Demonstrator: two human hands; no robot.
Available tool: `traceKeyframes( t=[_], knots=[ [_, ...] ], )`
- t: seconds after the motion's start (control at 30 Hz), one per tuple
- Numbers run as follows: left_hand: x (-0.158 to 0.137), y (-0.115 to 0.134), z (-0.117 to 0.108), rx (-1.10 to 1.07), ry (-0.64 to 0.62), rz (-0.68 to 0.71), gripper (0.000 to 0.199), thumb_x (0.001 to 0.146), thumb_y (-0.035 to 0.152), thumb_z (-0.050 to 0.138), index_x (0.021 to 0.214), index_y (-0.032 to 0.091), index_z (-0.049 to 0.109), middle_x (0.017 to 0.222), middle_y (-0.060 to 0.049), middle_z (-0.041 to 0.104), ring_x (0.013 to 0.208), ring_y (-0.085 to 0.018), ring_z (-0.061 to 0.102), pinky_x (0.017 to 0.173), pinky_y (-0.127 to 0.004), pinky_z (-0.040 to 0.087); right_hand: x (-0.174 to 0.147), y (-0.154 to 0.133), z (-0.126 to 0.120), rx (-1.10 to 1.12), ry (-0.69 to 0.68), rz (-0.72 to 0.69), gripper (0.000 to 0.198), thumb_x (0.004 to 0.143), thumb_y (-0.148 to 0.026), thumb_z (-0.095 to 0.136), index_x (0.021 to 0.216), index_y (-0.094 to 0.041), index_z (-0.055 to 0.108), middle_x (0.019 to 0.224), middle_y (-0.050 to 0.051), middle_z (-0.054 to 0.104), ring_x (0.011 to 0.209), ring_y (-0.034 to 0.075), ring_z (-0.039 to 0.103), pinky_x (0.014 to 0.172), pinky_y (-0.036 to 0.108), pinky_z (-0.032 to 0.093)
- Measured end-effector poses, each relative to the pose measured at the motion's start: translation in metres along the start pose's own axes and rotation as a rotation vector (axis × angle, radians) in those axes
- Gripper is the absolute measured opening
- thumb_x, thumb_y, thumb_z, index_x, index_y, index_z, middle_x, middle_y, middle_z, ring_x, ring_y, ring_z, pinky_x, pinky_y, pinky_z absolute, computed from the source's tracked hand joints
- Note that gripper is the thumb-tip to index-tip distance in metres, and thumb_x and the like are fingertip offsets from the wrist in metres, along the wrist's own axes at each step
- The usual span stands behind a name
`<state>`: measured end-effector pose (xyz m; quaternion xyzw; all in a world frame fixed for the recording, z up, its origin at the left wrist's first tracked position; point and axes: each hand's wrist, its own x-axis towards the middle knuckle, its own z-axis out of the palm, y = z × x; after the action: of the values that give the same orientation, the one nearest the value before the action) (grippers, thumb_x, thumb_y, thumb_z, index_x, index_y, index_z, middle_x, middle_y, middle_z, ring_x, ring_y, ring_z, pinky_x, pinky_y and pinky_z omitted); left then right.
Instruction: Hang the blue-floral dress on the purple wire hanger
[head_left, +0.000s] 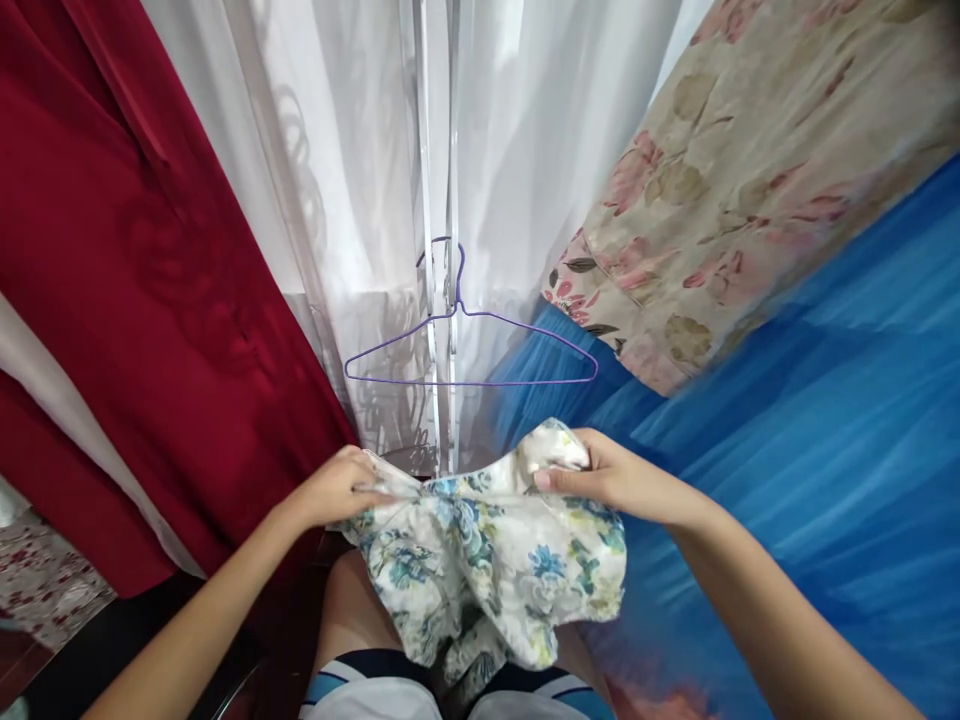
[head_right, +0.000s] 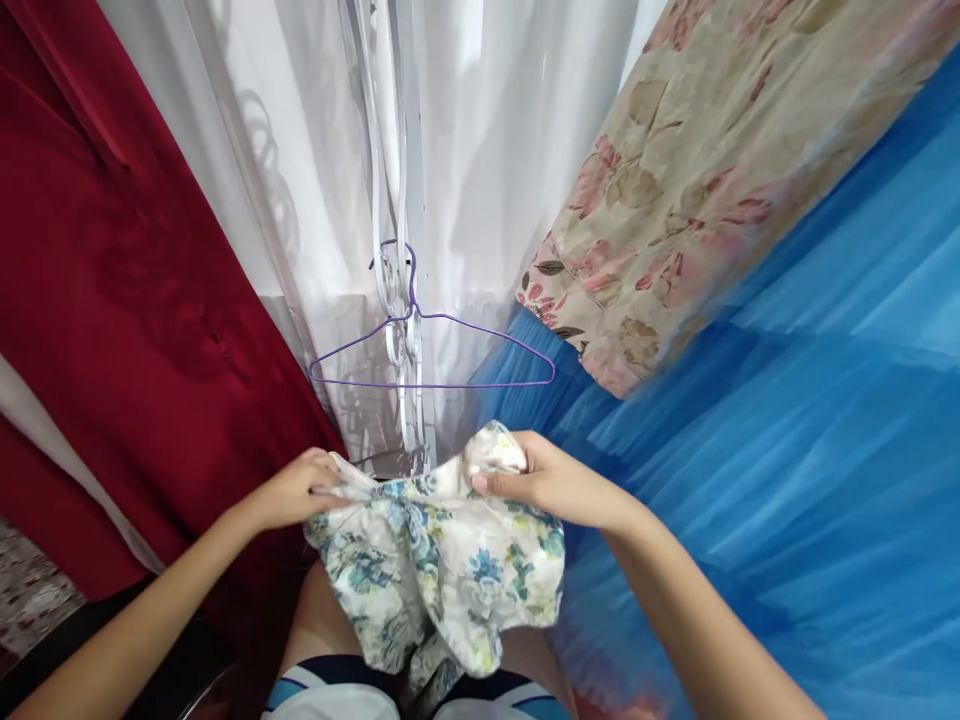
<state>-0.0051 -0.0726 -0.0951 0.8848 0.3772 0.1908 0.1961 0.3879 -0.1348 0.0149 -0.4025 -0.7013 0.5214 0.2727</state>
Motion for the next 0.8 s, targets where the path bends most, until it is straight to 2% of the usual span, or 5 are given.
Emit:
traceKeyframes(
  t=[0.3,0.47,0.57,0.7,0.8],
  knots=[
    [0.029,-0.038,-0.119,0.334,0.515,-0.084,0.034,0.093,0.04,0.048,0.112,0.024,0.071,0.124,-0.01,0.068,0.126,-0.032,0.047,0.111,-0.051,0.028,0.079,0.018,-0.006,-0.67,0.569,-0.21,0.069,0.076,-0.008,0.05,0.145,-0.016,0.05,0.08,0.004,0.072,0.071,0.021,0.063,0.067,0.029,0.045],
    [0.068,0.027,-0.115,0.165,0.629,0.034,0.027,0.094,0.036,0.05,0.111,0.019,0.063,0.12,-0.007,0.067,0.107,-0.023,0.062,0.094,-0.033,0.045,0.097,0.019,0.017,-0.828,0.517,-0.177,0.039,0.078,-0.009,0.05,0.105,-0.02,0.075,0.099,0.01,0.078,0.094,0.028,0.07,0.075,0.028,0.046],
    [0.085,0.057,-0.1,0.183,0.734,-0.018,0.026,0.09,0.029,0.057,0.114,0.021,0.062,0.107,-0.003,0.07,0.097,-0.021,0.065,0.084,-0.028,0.046,0.081,0.023,0.025,-0.783,0.575,-0.275,0.052,0.077,-0.01,0.05,0.124,-0.02,0.068,0.098,0.008,0.077,0.087,0.024,0.07,0.074,0.027,0.047],
    [0.091,0.071,-0.088,0.306,0.795,-0.041,0.022,0.094,0.026,0.054,0.11,0.025,0.068,0.106,-0.001,0.071,0.097,-0.02,0.066,0.073,-0.026,0.042,0.054,0.027,-0.01,-0.74,1.058,-0.308,0.079,0.078,-0.013,0.052,0.155,-0.013,0.034,0.086,0.006,0.073,0.069,0.022,0.064,0.068,0.03,0.046],
    [0.09,0.069,-0.091,0.335,0.789,-0.037,0.022,0.096,0.03,0.052,0.106,0.025,0.071,0.104,-0.001,0.071,0.092,-0.02,0.066,0.07,-0.026,0.042,0.042,0.017,-0.054,-0.727,1.058,-0.269,0.062,0.077,-0.013,0.054,0.139,-0.012,0.058,0.087,0.008,0.074,0.078,0.024,0.067,0.073,0.032,0.048]
  ],
)
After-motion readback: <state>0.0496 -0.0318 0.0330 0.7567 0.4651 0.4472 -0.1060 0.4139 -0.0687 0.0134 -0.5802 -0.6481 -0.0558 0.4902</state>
